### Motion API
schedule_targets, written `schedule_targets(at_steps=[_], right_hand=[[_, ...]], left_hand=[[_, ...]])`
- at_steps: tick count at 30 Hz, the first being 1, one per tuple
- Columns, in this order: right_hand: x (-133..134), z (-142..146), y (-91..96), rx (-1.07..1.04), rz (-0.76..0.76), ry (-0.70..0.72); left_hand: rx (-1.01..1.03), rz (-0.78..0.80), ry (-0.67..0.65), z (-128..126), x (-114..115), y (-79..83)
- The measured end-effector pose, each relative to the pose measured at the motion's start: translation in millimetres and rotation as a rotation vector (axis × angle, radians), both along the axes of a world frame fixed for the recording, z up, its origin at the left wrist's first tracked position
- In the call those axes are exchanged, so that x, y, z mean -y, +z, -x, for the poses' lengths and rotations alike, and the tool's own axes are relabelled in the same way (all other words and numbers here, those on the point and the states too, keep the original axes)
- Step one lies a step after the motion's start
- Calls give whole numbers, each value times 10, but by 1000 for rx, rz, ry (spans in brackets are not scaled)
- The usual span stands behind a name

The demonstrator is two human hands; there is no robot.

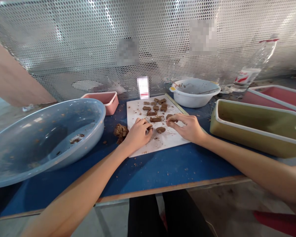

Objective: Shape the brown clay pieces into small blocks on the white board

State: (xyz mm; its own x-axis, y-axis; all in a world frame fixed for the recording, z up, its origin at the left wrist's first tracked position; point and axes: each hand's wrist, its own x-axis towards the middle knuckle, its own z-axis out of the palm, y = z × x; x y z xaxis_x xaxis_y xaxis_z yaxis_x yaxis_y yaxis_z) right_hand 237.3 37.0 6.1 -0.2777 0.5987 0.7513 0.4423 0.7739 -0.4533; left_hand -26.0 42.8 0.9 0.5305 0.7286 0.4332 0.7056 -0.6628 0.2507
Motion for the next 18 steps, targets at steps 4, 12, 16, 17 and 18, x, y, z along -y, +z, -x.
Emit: schedule_targets(at_steps=[4,12,16,17,18], right_hand=[[20,-12,47,80,53,-2],[-16,-18,1,57,109,24],[-8,-2,-32,-5,116,9],[3,-2,-23,-1,122,4],[16,-3,-8,13,131,3]], left_hand=[[15,-16,1,-5,5,-10],[16,10,23,-1,1,-17],[2,18,28,-13,19,-2],[4,22,30,-19,25,1],[8,26,32,-24,30,3]])
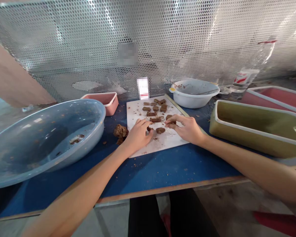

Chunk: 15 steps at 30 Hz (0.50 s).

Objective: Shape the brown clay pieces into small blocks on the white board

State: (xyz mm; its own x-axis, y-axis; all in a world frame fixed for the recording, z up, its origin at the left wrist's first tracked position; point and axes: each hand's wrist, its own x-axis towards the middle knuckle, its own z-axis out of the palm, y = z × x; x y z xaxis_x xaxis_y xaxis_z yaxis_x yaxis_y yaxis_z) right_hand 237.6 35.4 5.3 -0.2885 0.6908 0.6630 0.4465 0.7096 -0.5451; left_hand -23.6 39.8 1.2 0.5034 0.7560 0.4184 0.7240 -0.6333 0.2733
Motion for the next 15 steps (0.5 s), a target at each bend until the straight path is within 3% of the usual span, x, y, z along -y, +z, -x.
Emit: schedule_targets(at_steps=[7,15], right_hand=[[33,-25,83,99,58,61],[-7,-13,-8,0,-42,40]], left_hand=[[29,18,2,-17,16,-2],[22,19,4,-14,5,4]])
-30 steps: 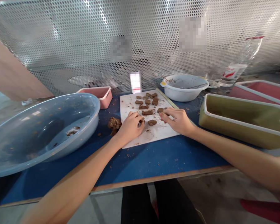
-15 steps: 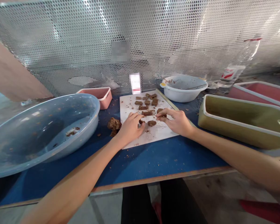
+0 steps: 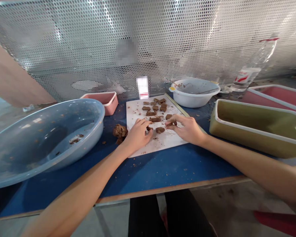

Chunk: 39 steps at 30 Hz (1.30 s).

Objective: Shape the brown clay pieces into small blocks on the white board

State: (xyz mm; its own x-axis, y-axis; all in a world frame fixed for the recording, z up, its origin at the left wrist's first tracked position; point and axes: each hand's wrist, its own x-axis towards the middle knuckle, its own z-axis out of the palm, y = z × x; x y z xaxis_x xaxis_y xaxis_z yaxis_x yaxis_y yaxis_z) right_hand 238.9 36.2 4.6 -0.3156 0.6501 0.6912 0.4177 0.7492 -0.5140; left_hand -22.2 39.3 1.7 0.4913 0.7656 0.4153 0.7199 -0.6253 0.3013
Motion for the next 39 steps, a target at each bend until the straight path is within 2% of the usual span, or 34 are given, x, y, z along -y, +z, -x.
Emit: schedule_targets(at_steps=[6,13,19,30,34,39], right_hand=[[53,-27,81,92,18,70],[41,-11,34,-15,-66,87],[84,-20,99,61,-44,119],[73,2,80,14,-108,136],[100,2,94,52,-92,89],[82,2,19,57,-48,20]], left_hand=[[-4,30,3,-7,20,7],[-4,26,-22,6,6,-26],[0,-1,10,5,-13,-49],[-16,43,-4,6,11,-25],[-13,22,-12,3,3,-44],[11,10,-19,-11,12,-28]])
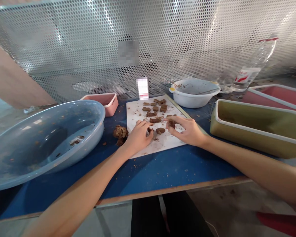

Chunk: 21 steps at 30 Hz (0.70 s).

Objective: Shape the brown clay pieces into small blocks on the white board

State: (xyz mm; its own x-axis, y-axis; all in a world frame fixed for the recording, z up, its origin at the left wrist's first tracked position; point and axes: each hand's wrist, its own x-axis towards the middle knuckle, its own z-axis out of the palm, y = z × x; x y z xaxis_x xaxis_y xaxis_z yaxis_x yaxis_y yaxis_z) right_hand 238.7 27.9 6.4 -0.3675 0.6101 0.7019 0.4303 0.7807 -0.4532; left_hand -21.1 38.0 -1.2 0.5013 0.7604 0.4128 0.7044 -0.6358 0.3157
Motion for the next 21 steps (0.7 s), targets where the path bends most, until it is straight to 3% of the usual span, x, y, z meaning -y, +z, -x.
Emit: schedule_targets(at_steps=[12,21], right_hand=[[-49,-21,-20,38,26,90],[-59,-15,-33,24,-5,31]], left_hand=[[-23,5,11,7,-2,1],[-24,18,18,7,-2,1]])
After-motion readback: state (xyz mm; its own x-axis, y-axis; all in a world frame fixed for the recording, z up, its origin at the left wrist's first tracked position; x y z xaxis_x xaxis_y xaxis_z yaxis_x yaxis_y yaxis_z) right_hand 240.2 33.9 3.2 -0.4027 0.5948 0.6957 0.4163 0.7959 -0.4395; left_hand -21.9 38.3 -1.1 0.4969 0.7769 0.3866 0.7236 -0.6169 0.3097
